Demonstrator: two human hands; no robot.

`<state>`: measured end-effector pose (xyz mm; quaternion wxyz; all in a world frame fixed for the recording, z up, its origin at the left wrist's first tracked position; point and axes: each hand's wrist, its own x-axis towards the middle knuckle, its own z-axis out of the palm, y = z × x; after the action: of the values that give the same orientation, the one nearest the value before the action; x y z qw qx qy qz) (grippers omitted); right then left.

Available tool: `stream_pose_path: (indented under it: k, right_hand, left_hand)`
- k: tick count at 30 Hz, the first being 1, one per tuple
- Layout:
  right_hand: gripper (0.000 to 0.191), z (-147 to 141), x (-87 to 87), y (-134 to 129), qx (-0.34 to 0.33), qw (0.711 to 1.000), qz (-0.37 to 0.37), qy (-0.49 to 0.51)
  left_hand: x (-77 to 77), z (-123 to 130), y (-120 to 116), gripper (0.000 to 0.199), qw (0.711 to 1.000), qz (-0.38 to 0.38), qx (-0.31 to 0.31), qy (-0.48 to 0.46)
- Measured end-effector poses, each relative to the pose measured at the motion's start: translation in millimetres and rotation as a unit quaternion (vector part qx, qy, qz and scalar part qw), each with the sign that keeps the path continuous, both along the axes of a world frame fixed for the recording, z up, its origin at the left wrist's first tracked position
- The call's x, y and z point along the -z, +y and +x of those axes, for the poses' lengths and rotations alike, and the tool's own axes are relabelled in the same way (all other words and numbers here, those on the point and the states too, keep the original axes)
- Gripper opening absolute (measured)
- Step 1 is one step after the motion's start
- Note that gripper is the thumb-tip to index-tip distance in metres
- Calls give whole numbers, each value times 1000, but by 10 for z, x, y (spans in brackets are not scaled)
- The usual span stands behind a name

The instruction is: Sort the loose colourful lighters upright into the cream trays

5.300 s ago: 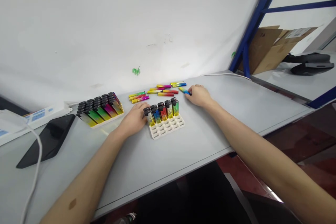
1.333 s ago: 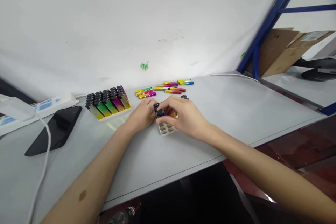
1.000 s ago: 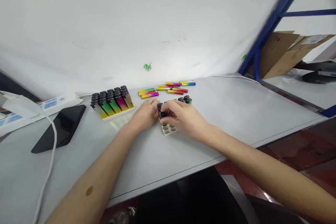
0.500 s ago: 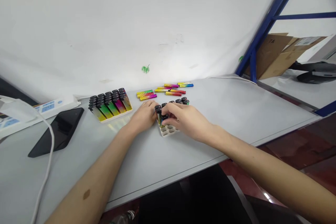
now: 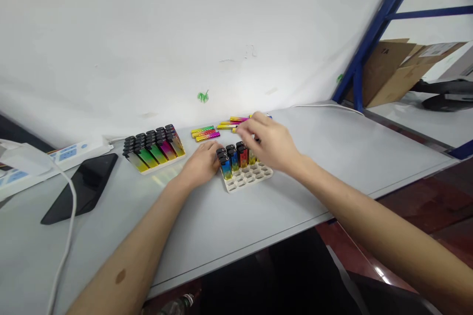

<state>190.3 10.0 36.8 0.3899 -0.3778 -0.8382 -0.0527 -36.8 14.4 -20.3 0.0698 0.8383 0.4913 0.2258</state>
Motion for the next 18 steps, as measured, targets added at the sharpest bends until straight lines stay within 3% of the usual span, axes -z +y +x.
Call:
stream_pose_path:
  k: [4, 8, 11, 18]
  right_hand:
    - [35, 281, 177, 656, 120, 990, -73, 29]
    - [53, 561, 483, 1108, 236, 948, -194, -89]
    - [57, 653, 593, 1226, 261, 925, -241, -133]
    - [39, 736, 571, 1147, 262, 933, -224, -100]
  left_hand:
    - [-7, -15, -2, 27, 1000, -19, -1, 20]
    - [-19, -5, -17, 26, 1000, -24, -7, 19]
    - [-19, 1, -23, 26, 999, -29, -13, 20]
    - [0, -37, 2, 30, 1000, -11, 3, 21]
